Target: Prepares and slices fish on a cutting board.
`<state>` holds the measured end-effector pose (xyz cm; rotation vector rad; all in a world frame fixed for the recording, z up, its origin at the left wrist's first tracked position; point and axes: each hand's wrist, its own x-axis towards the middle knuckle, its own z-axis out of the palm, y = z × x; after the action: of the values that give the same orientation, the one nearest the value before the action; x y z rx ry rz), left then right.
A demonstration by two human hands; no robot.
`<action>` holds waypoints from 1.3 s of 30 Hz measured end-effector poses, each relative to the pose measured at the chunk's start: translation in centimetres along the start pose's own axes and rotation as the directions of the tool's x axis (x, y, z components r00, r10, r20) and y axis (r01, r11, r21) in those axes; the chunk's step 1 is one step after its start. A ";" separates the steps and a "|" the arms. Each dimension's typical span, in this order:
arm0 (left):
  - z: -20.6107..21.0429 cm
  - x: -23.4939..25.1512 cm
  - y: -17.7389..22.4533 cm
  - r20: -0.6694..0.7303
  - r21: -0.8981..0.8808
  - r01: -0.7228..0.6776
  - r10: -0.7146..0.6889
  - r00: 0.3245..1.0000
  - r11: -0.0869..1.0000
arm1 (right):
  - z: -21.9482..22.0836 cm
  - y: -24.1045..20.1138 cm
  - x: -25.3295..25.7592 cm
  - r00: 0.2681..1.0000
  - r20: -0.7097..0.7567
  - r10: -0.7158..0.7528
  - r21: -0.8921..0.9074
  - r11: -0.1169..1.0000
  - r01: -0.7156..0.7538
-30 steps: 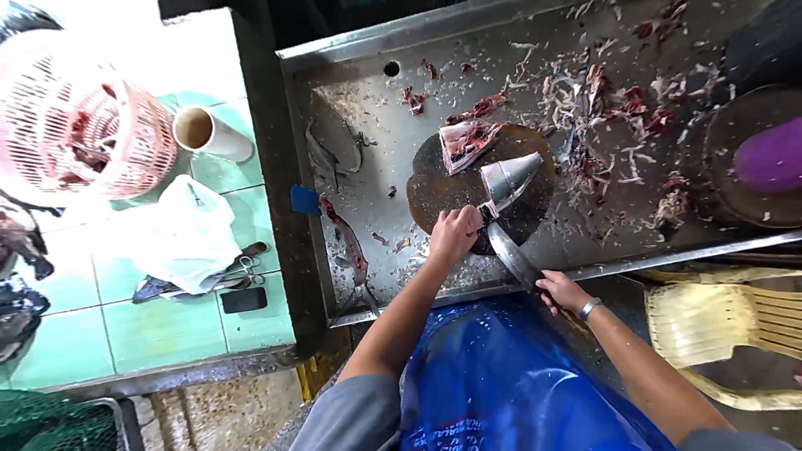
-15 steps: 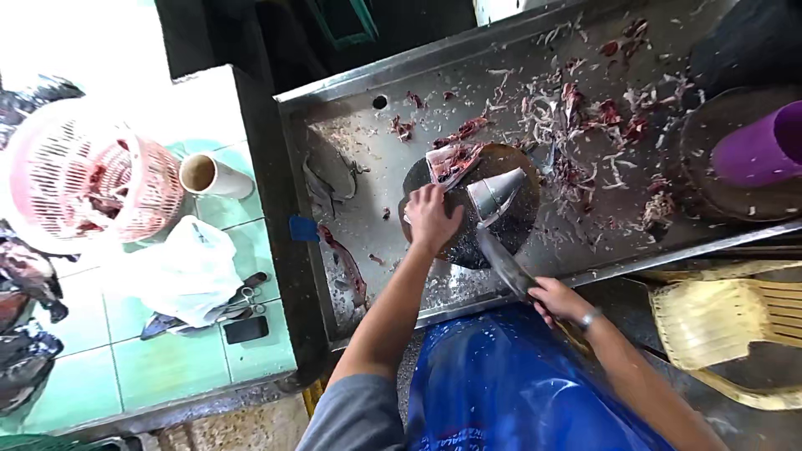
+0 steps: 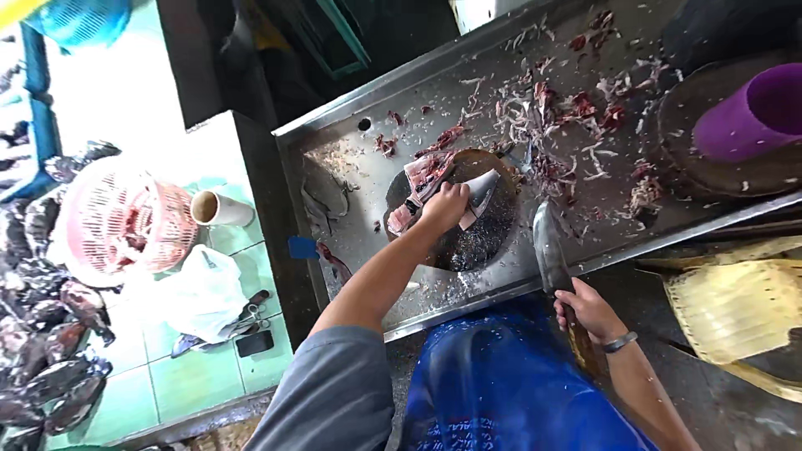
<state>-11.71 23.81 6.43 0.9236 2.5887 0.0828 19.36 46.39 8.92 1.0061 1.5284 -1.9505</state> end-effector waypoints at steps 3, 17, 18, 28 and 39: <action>-2.7 1.8 -2.5 0.008 -0.156 0.056 -0.056 0.998 0.986 | 0.4 0.8 1.7 0.991 0.129 0.022 0.057 0.998 -0.030; 5.5 -10.3 -2.8 0.206 -0.936 0.343 -0.654 0.728 0.086 | 5.5 1.3 4.3 0.990 0.066 -0.123 -0.655 0.744 0.136; 7.1 -12.0 -1.5 0.240 -0.952 0.306 -0.666 0.707 -0.018 | 6.7 0.9 4.7 0.983 0.096 -0.156 -0.751 0.637 0.174; 12.2 -15.3 1.7 0.284 -0.947 0.299 -0.731 0.620 -0.114 | 14.0 -1.3 6.8 0.978 0.159 -0.134 -0.985 0.045 0.166; 13.0 -16.7 1.1 0.231 -0.959 0.281 -0.654 0.720 -0.030 | 18.3 -4.6 5.7 1.000 -0.001 0.003 -0.997 -0.074 -0.001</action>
<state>5.71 13.34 0.34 -0.6104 2.0862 1.6206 7.65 30.57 9.43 0.1991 2.2426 -0.1884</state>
